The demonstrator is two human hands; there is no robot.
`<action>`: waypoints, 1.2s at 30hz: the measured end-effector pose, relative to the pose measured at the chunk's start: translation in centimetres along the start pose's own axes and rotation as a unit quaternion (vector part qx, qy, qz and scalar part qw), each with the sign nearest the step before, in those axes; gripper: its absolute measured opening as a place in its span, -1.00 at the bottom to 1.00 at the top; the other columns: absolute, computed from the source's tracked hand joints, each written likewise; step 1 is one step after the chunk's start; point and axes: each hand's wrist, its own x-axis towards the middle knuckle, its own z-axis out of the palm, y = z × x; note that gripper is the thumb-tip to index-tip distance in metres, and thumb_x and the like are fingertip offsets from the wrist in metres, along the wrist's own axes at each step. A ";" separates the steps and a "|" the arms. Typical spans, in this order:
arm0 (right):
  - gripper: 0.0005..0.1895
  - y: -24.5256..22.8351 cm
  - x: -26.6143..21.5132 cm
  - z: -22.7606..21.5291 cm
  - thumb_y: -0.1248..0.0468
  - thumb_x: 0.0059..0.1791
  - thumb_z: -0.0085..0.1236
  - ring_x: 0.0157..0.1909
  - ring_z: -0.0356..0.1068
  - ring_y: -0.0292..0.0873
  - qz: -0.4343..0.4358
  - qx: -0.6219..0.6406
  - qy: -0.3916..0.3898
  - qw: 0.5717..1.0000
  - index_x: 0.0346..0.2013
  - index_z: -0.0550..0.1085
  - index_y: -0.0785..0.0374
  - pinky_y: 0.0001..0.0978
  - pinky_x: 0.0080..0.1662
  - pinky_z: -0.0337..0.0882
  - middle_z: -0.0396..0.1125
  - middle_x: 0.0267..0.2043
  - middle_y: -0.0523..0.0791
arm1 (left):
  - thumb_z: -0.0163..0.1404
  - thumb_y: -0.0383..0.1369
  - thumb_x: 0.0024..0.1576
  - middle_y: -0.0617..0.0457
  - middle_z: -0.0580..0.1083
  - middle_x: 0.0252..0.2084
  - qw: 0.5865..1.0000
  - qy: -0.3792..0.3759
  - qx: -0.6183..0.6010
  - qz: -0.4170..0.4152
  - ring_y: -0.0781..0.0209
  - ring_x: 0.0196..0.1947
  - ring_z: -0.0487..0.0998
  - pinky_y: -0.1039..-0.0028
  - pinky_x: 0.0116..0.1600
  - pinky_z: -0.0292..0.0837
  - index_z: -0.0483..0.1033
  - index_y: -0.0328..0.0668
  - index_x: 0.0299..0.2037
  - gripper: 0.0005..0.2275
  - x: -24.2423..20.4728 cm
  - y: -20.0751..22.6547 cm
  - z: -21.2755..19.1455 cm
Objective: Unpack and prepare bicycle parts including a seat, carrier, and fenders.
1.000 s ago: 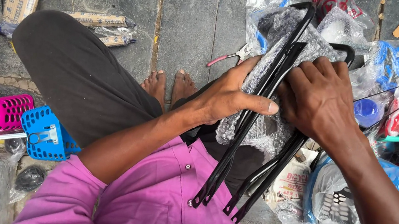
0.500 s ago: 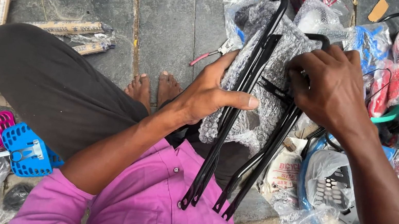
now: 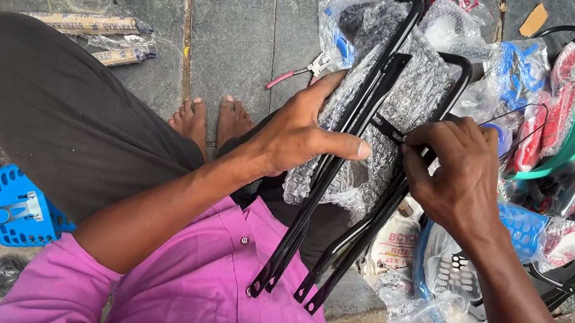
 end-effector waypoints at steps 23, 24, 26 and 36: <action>-0.78 0.0 0.4 0.2 0.09 -0.01 0.38 -0.14 0.32 -0.08 -0.043 -0.117 0.011 0.992 -0.29 0.59 0.16 -0.06 0.04 0.15 0.42 -0.30 -0.17 | 0.25 -0.30 -0.12 -0.16 0.51 0.05 0.998 0.006 -0.059 -0.035 0.19 -0.08 0.62 0.39 0.09 0.58 0.17 -0.48 0.39 -0.17 0.2 0.9 0.2; -0.78 -0.4 0.4 0.0 0.09 -0.01 0.38 -0.14 0.32 -0.08 -0.044 -0.118 0.012 0.992 -0.29 0.59 0.16 -0.06 0.04 0.15 0.42 -0.30 -0.17 | 0.25 -0.30 -0.12 -0.16 0.51 0.05 0.998 0.006 -0.060 -0.034 0.19 -0.08 0.62 0.39 0.09 0.58 0.17 -0.48 0.39 -0.17 0.1 0.9 0.2; -0.76 -1.0 0.6 -0.4 0.12 -0.04 0.35 -0.10 0.32 -0.02 -0.039 -0.096 0.024 0.994 -0.25 0.60 0.21 -0.04 0.04 0.14 0.42 -0.23 -0.11 | 0.27 -0.30 -0.11 -0.17 0.51 0.07 0.998 0.004 -0.053 -0.028 0.19 -0.07 0.62 0.39 0.09 0.59 0.19 -0.50 0.37 -0.18 0.1 0.7 0.1; -0.76 -0.9 0.7 -0.4 0.15 -0.03 0.31 0.05 0.29 -0.01 -0.061 -0.093 0.020 0.994 -0.19 0.59 0.25 0.03 0.19 0.16 0.41 -0.08 -0.10 | 0.27 -0.21 -0.16 -0.23 0.49 0.14 1.000 0.017 0.002 -0.003 0.04 0.14 0.57 0.30 0.37 0.33 0.08 -0.50 0.41 -0.08 0.0 -0.6 -0.3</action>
